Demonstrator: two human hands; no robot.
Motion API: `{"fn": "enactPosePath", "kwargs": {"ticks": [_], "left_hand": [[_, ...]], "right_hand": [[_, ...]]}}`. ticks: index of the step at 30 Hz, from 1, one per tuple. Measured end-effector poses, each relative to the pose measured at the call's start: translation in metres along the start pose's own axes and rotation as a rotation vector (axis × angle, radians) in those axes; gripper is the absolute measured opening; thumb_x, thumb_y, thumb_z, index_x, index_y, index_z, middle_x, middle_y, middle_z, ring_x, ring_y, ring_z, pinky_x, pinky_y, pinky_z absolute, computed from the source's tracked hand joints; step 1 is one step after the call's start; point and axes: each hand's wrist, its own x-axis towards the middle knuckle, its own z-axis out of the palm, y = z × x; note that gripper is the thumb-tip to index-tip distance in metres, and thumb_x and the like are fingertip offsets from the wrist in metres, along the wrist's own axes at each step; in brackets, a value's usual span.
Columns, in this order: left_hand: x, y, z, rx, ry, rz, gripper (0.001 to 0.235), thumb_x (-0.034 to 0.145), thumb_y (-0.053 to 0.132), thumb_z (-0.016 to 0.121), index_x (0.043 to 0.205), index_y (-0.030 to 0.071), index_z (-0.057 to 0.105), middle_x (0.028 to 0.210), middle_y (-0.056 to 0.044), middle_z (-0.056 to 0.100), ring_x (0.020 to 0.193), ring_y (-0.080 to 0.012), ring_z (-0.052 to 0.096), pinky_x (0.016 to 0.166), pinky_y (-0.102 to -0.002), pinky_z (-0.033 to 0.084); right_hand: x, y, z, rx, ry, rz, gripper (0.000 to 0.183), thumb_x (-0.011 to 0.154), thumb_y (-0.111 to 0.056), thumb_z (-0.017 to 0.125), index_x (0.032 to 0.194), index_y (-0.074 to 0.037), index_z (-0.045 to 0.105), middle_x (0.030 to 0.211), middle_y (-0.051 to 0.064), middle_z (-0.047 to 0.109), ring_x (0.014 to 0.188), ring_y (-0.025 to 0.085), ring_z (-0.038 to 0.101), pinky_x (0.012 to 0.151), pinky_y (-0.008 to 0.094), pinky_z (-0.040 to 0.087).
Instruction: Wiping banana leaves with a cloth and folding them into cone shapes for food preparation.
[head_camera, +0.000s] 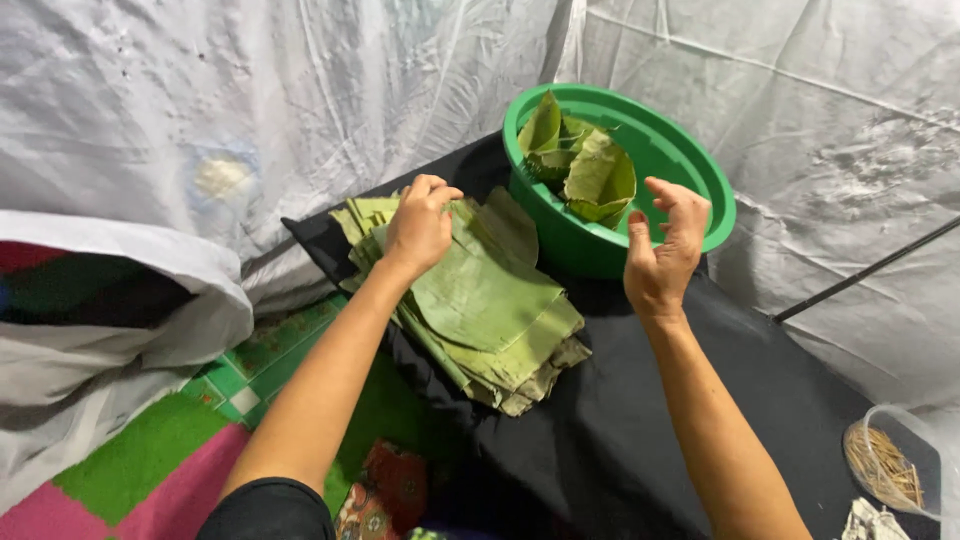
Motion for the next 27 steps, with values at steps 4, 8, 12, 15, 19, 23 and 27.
{"fn": "enactPosePath", "kwargs": {"ticks": [4,8,12,15,19,23,27], "left_hand": [[-0.017,-0.014,-0.007,0.039,-0.108,-0.16,0.033,0.084,0.005,0.064,0.113,0.017,0.074,0.118,-0.01,0.059,0.11,-0.0373,0.062,0.095,-0.048,0.053],[-0.027,-0.044,0.002,0.208,-0.3,-0.36,0.036,0.086,0.021,0.067,0.121,0.024,0.07,0.123,-0.009,0.056,0.115,-0.0367,0.057,0.093,-0.055,0.052],[-0.039,-0.056,0.007,0.254,-0.457,-0.509,0.041,0.092,0.02,0.061,0.131,0.011,0.059,0.133,-0.018,0.05,0.13,-0.0403,0.043,0.108,-0.061,0.035],[-0.048,-0.043,-0.006,0.212,-0.438,-0.53,0.042,0.094,0.01,0.059,0.136,0.006,0.054,0.135,-0.021,0.05,0.134,-0.0408,0.039,0.113,-0.066,0.025],[-0.055,-0.041,-0.012,0.226,-0.401,-0.498,0.047,0.089,0.019,0.073,0.132,0.011,0.054,0.132,-0.016,0.051,0.131,-0.0373,0.039,0.111,-0.062,0.03],[-0.06,-0.039,-0.017,0.179,-0.337,-0.488,0.061,0.084,0.02,0.078,0.14,0.02,0.055,0.13,-0.011,0.049,0.128,-0.0355,0.041,0.11,-0.058,0.033],[-0.058,-0.039,-0.021,0.163,-0.286,-0.464,0.061,0.08,0.021,0.082,0.137,0.022,0.06,0.128,-0.009,0.048,0.125,-0.0337,0.043,0.107,-0.056,0.039]], "right_hand": [[-0.032,-0.023,0.009,0.165,-0.115,0.115,0.033,0.094,-0.002,0.07,0.123,-0.018,0.071,0.115,0.002,0.058,0.09,0.017,0.065,0.071,0.026,0.053],[-0.07,-0.028,0.018,0.418,-0.33,0.484,0.021,0.091,-0.001,0.064,0.109,-0.009,0.073,0.082,0.009,0.074,0.063,0.012,0.067,0.051,0.021,0.051],[-0.105,-0.014,0.028,0.314,-0.509,0.801,0.025,0.091,-0.006,0.063,0.113,0.003,0.07,0.079,0.021,0.075,0.057,0.02,0.071,0.045,0.028,0.057],[-0.116,-0.026,0.027,0.319,-0.567,0.968,0.037,0.092,-0.007,0.063,0.125,0.01,0.061,0.095,0.031,0.073,0.07,0.031,0.076,0.057,0.04,0.066],[-0.125,-0.038,0.026,0.462,-0.478,1.095,0.045,0.091,-0.005,0.064,0.132,0.009,0.056,0.107,0.033,0.068,0.079,0.035,0.076,0.063,0.042,0.066],[-0.13,-0.042,0.026,0.615,-0.466,1.155,0.049,0.09,-0.002,0.06,0.138,0.006,0.053,0.122,0.027,0.056,0.098,0.038,0.071,0.078,0.047,0.064],[-0.126,-0.053,0.022,0.664,-0.371,1.19,0.056,0.087,0.002,0.059,0.142,0.006,0.05,0.131,0.025,0.039,0.11,0.03,0.059,0.091,0.051,0.06]]}}
